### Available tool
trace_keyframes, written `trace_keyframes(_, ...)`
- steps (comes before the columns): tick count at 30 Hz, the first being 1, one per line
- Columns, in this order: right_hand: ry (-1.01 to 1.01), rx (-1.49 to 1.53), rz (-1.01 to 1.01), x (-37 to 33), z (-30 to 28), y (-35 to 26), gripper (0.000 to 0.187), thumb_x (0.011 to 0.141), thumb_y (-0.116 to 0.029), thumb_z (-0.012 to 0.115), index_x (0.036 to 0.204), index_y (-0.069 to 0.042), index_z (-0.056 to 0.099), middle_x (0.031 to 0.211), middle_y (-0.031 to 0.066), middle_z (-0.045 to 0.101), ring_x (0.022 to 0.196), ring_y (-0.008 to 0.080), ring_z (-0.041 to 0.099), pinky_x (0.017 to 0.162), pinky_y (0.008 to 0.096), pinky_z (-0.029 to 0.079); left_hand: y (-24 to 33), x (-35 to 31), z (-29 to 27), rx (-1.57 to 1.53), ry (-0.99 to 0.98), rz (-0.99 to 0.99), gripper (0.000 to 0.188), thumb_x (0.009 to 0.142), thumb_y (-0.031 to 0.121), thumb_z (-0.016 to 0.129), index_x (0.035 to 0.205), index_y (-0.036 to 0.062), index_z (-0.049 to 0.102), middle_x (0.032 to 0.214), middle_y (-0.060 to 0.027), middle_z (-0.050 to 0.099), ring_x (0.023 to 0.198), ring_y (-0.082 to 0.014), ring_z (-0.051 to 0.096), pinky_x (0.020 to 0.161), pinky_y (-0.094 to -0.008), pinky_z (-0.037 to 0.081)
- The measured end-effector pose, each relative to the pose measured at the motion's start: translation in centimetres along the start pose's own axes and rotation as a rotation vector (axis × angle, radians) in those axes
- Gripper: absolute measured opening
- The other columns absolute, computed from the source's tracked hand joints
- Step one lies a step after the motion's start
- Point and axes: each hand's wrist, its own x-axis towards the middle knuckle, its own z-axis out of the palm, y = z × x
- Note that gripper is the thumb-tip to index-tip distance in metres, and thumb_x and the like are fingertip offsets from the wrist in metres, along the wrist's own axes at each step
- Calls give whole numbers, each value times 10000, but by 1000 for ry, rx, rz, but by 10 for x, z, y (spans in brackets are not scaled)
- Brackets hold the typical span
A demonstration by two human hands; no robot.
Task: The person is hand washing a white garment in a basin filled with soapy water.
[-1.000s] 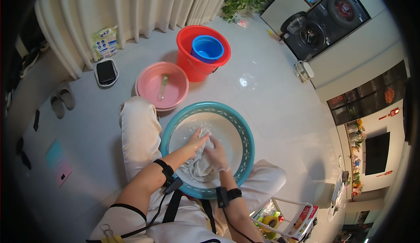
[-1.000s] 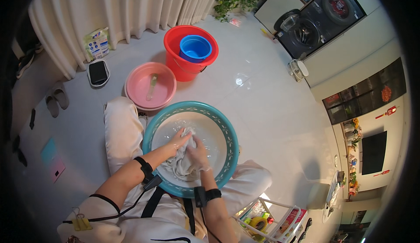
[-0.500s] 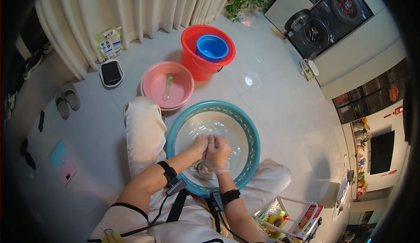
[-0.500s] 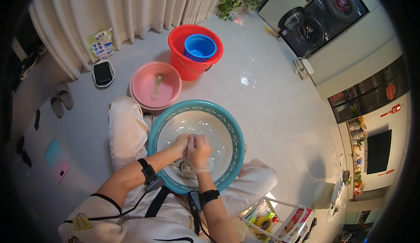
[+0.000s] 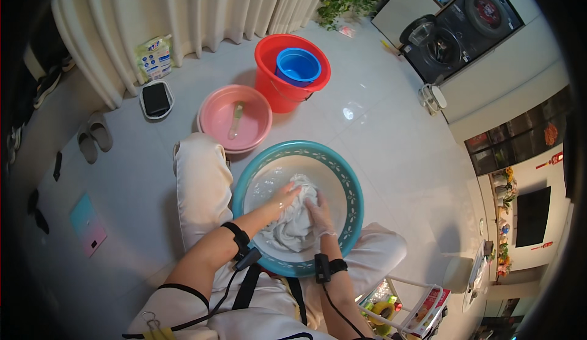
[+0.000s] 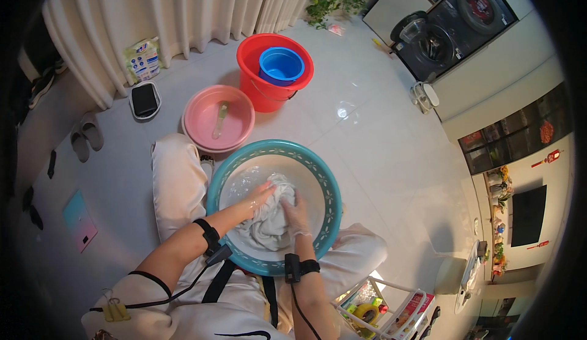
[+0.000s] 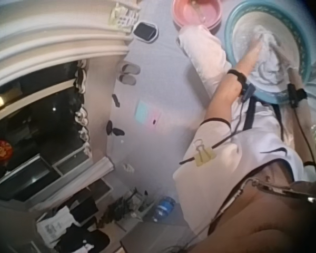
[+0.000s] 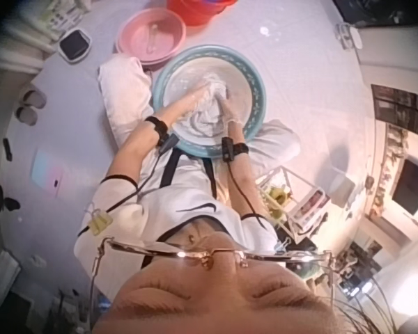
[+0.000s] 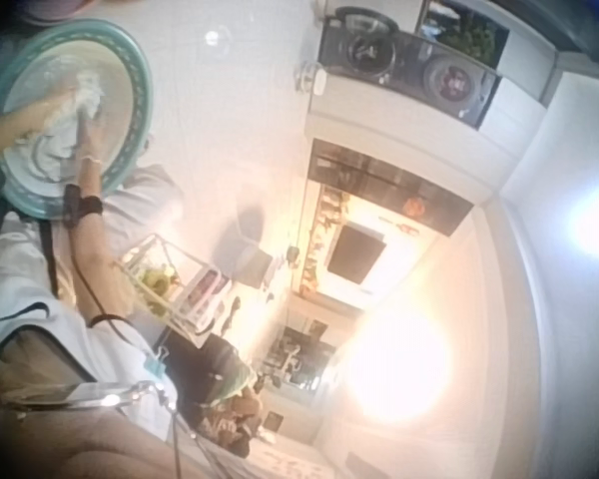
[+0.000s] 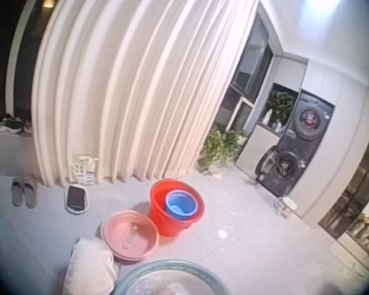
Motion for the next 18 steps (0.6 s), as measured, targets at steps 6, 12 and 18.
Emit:
trace_keyframes(6, 50, -276, -156, -55, 51, -48, 402, 805, -150, 693, 1121, 76, 589, 1062, 189, 637, 1004, 244, 603, 867, 331, 465, 27, -20, -6, -318, -159, -217, 510, 872, 480, 606, 1103, 25, 596, 977, -83, 633, 852, -181, 620, 716, -315, 514)
trace_keyframes(12, 66, -456, -485, -85, 84, -99, 118, 796, -104, 690, 846, -5, 648, 852, 135, 642, 814, 275, 632, 752, 344, 482, -19, 10, -21, -523, -464, -432, 403, 911, 425, 545, 1074, 62, 609, 962, -85, 627, 850, -163, 609, 751, -309, 483)
trace_keyframes(18, 247, -438, -466, -40, 47, -85, 105, 804, -104, 679, 799, -3, 651, 761, 149, 648, 719, 270, 641, 686, 347, 493, 12, -11, 6, -329, -363, -319, 301, 933, 301, 498, 1011, 44, 633, 881, -76, 636, 772, -165, 611, 645, -312, 486)
